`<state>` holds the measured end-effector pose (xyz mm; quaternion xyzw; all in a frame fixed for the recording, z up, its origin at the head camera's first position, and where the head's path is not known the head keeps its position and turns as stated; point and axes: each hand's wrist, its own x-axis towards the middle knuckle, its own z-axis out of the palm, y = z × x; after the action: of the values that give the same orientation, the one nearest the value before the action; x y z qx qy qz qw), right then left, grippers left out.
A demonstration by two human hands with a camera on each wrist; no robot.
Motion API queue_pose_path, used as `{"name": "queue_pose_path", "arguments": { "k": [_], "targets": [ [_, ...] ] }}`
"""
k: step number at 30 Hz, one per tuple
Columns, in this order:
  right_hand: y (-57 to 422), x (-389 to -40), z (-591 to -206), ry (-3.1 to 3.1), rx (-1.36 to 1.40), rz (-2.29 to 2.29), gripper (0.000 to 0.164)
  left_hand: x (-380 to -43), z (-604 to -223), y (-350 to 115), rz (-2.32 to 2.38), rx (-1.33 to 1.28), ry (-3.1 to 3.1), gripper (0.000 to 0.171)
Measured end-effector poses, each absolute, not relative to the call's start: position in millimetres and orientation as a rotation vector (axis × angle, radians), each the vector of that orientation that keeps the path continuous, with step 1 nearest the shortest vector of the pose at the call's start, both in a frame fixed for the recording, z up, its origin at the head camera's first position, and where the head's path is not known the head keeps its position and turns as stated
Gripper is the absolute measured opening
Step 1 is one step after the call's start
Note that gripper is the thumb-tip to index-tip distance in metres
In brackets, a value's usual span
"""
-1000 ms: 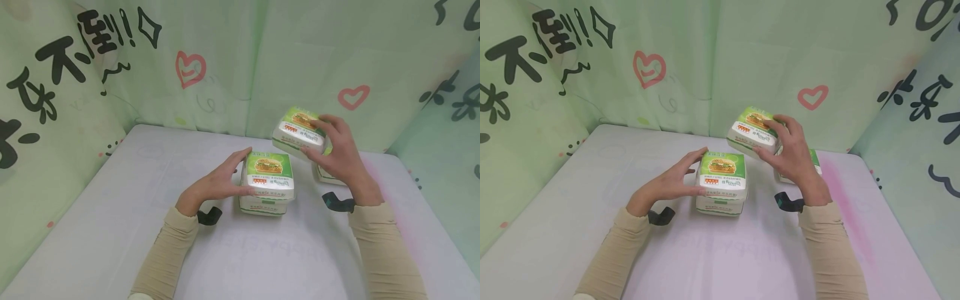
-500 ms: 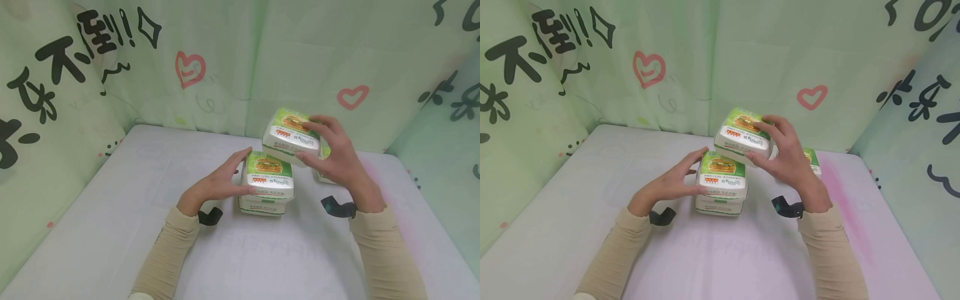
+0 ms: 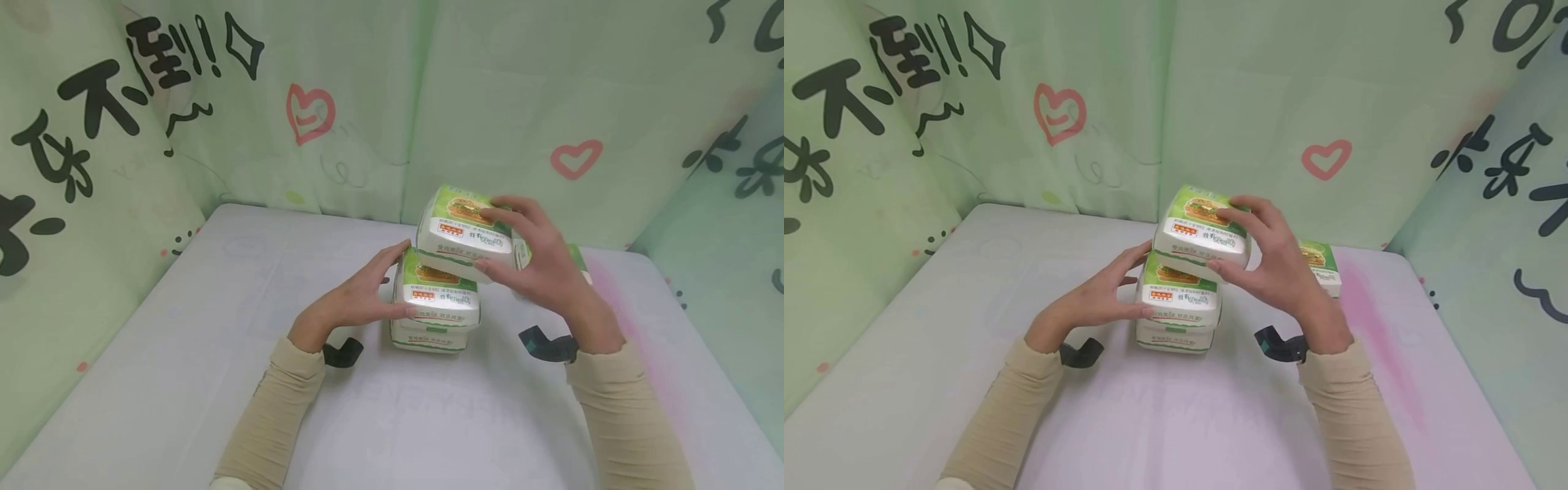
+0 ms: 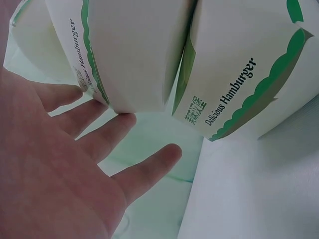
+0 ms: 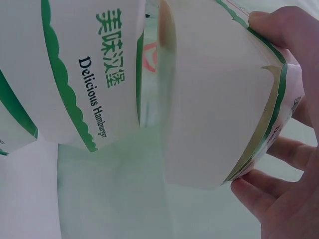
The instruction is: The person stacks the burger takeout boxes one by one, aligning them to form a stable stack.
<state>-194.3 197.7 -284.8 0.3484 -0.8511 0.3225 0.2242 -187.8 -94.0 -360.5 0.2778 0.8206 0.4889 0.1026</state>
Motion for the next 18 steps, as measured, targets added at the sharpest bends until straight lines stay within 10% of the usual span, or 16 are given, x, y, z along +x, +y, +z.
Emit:
{"name": "queue_pose_path", "arguments": {
  "k": [18],
  "targets": [
    [187.3, -180.2, -280.0, -2.372, 1.064, 0.877, 0.069, -187.9, -362.1, -95.0, 1.48, 0.837, 2.402, 0.099]
  ]
}}
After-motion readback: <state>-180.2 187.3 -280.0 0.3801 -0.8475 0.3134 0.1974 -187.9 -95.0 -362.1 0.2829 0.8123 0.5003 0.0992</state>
